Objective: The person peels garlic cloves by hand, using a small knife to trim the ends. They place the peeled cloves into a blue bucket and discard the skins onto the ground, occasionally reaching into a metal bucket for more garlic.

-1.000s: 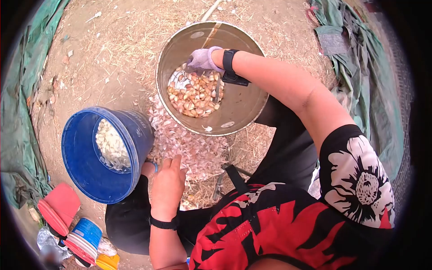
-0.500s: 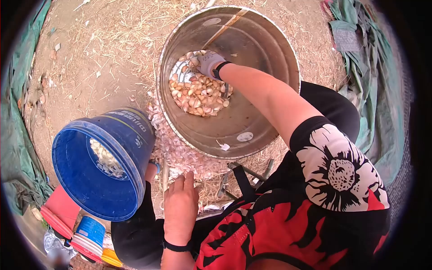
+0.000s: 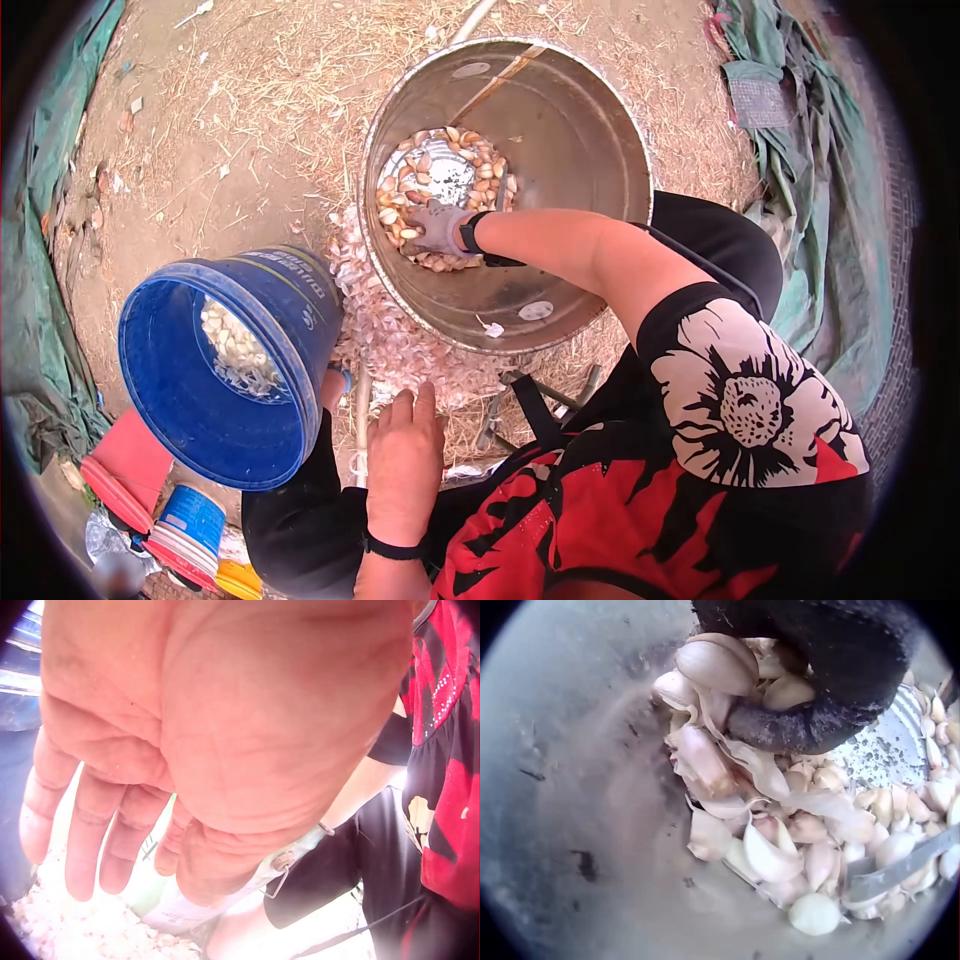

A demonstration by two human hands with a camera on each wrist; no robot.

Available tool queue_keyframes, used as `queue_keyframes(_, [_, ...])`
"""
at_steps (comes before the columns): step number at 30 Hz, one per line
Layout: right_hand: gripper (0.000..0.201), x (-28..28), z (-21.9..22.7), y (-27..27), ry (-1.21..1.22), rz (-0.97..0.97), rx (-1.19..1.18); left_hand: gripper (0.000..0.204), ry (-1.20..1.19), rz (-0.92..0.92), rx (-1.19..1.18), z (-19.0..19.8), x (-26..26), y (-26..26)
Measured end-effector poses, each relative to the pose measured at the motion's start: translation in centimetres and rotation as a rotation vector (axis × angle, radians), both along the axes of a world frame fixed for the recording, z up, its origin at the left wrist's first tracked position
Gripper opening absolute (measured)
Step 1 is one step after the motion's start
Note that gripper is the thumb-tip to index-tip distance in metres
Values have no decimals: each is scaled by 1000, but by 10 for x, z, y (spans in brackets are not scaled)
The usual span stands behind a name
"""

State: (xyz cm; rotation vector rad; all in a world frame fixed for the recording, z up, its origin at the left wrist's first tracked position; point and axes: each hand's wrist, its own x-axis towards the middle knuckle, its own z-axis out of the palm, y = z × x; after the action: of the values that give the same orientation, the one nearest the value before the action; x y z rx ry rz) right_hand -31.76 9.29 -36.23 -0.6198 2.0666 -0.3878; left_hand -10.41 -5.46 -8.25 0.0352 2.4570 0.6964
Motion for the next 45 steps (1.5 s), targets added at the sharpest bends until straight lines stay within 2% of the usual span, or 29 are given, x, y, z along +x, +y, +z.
queue_keyframes(2, [65,-1,-30,7,2,100,-107,42,22,4,1,0,2,-1])
queue_keyframes(3, [65,-5,-24,3,7,103,-107,42,37,4,5,0,3,-1])
queue_keyframes(5, [56,-15,2,-10,-75,-24,93,42,39,6,-4,1,5,-2])
queue_keyframes(6, [56,-18,15,-13,-66,-18,89,42,36,2,-14,2,5,-2])
queue_keyframes(8, [46,-22,41,-15,-106,105,207,42,38,9,-19,5,6,-2])
queue_keyframes(9, [39,-18,17,-13,-39,169,196,41,28,9,-20,7,7,-1])
queue_keyframes(10, [39,-16,22,-12,-29,170,194,41,38,11,-23,9,7,-1])
queue_keyframes(12, [35,-10,30,-7,-176,50,221,41,49,9,-31,12,8,0])
queue_keyframes(14, [31,-8,9,2,-174,-6,180,41,59,13,-29,13,10,1])
queue_keyframes(16, [29,-11,16,6,-220,-282,168,41,62,14,-26,14,12,2])
queue_keyframes(17, [30,-16,19,11,-78,-203,187,41,62,17,-23,15,13,3])
queue_keyframes(18, [34,-23,-36,21,-46,-229,198,41,61,19,-19,15,14,4])
queue_keyframes(20, [39,-37,-38,32,8,44,373,41,55,11,-11,16,15,4])
queue_keyframes(21, [39,-40,-52,44,6,47,375,42,51,4,-5,16,14,4])
queue_keyframes(23, [44,-35,-90,68,76,136,5,42,52,3,-10,17,12,4])
queue_keyframes(24, [44,-27,-77,62,68,135,8,42,58,-1,-14,18,11,4])
queue_keyframes(26, [46,1,-10,34,-337,-499,-18,42,41,-11,-19,20,8,3])
queue_keyframes(28, [48,12,37,10,-208,-438,-4,43,26,-23,-21,20,8,5])
queue_keyframes(29, [54,13,22,5,-319,-479,55,43,33,-29,-16,19,8,6])
queue_keyframes(30, [54,13,23,2,-321,-482,58,43,42,-34,-13,19,8,5])
queue_keyframes(32, [57,16,24,-3,-125,-461,96,43,43,-38,-4,20,7,4])
queue_keyframes(33, [53,25,-13,0,96,-473,49,43,50,-41,1,19,7,4])
queue_keyframes(37, [51,14,-5,3,103,-430,18,43,42,-24,-7,15,10,2])
queue_keyframes(39, [54,0,8,9,-101,-347,99,43,64,-26,-13,16,10,1])
queue_keyframes(42, [50,-18,7,14,6,-316,44,43,27,-21,-26,19,11,1])
queue_keyframes(43, [46,-25,-13,18,-35,-394,-42,43,38,-18,-29,20,12,1])
queue_keyframes(44, [46,-34,-25,22,-23,-391,-47,43,32,-15,-22,20,13,1])
queue_keyframes(45, [44,-45,-32,25,-185,-493,-115,42,27,-13,-15,20,13,2])
